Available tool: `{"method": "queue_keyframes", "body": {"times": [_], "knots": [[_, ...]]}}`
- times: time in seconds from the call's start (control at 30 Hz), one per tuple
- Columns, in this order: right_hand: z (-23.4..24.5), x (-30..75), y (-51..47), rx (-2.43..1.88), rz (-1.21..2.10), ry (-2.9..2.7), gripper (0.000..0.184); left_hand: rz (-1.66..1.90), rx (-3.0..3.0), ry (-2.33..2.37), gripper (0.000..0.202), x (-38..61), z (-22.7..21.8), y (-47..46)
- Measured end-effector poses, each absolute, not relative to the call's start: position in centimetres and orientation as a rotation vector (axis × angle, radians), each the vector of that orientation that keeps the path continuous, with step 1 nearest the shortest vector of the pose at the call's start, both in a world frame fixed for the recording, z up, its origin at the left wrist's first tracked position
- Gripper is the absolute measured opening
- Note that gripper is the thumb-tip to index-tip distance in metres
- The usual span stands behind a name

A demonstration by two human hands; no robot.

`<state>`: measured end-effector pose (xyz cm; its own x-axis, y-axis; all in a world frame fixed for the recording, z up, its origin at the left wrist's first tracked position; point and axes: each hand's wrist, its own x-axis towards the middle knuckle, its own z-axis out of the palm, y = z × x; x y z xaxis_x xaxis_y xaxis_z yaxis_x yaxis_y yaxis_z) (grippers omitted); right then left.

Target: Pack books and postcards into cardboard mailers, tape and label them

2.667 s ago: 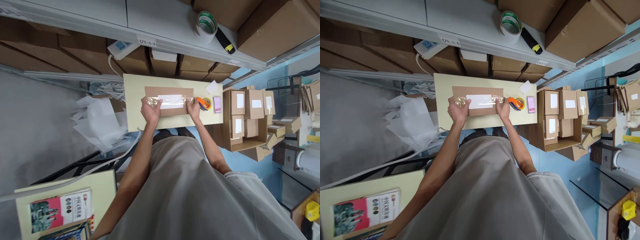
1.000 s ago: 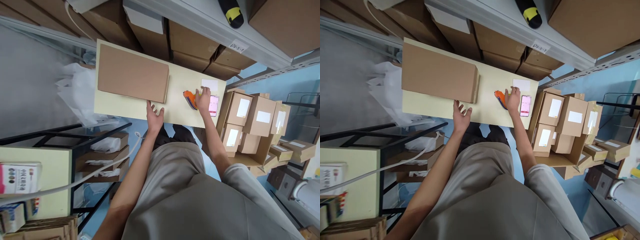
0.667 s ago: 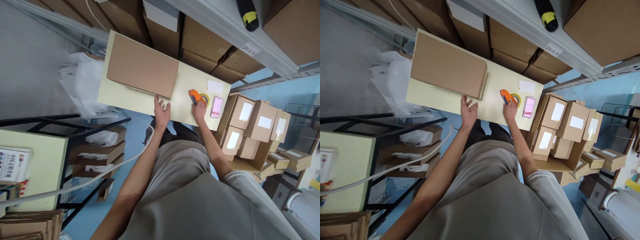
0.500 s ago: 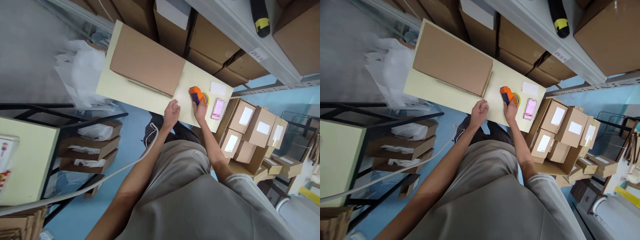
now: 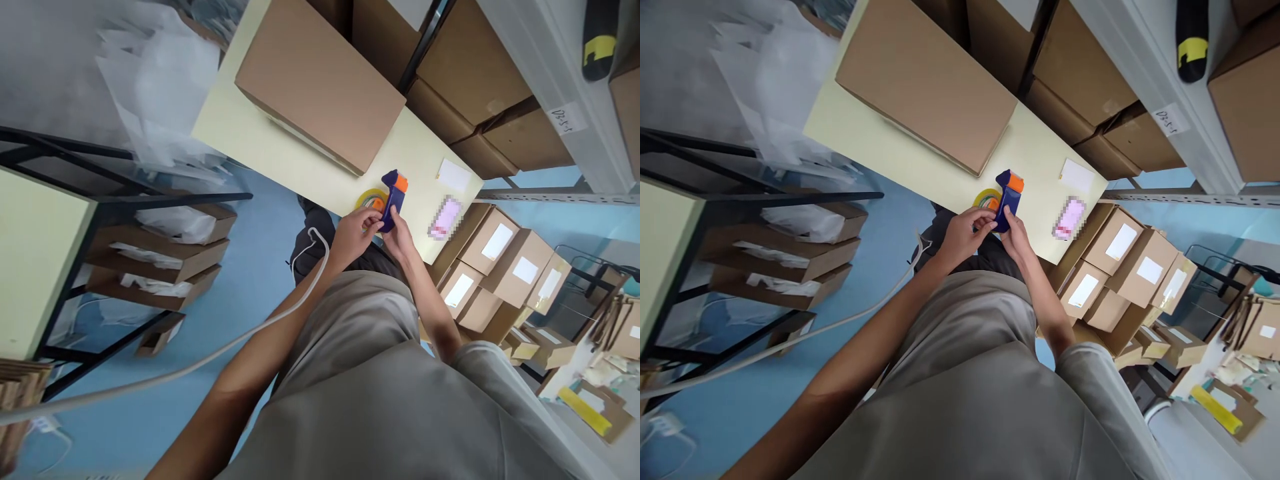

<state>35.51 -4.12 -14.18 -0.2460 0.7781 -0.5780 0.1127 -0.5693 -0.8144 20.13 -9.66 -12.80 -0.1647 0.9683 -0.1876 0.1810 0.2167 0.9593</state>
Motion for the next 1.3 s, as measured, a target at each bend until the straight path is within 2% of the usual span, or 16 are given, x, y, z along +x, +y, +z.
{"method": "queue_keyframes", "body": {"times": [0.13,0.33,0.67,0.9,1.13,1.3], "knots": [[-14.0,36.7,-4.9,-1.485,2.033,-1.063,0.077,0.953,1.159,1.472,0.020,18.8,-12.4,-9.9],[-12.0,38.4,-5.8,-1.415,2.001,-1.458,0.069,1.111,0.870,1.594,0.053,16.1,-12.9,-8.9],[-10.8,41.0,-6.1,-1.357,1.743,-2.000,0.060,0.951,0.989,1.325,0.048,13.6,-10.3,-7.6],[-10.2,41.5,-5.6,-1.382,1.657,-2.263,0.049,0.870,0.954,1.337,0.040,13.6,-12.1,-7.9],[-10.8,40.8,-5.1,-1.474,1.612,-2.389,0.055,0.978,0.925,1.484,0.025,15.0,-14.2,-9.3],[-10.7,42.9,-4.0,-1.384,1.442,-2.666,0.058,1.196,0.982,1.726,0.019,15.2,-15.4,-11.5]]}}
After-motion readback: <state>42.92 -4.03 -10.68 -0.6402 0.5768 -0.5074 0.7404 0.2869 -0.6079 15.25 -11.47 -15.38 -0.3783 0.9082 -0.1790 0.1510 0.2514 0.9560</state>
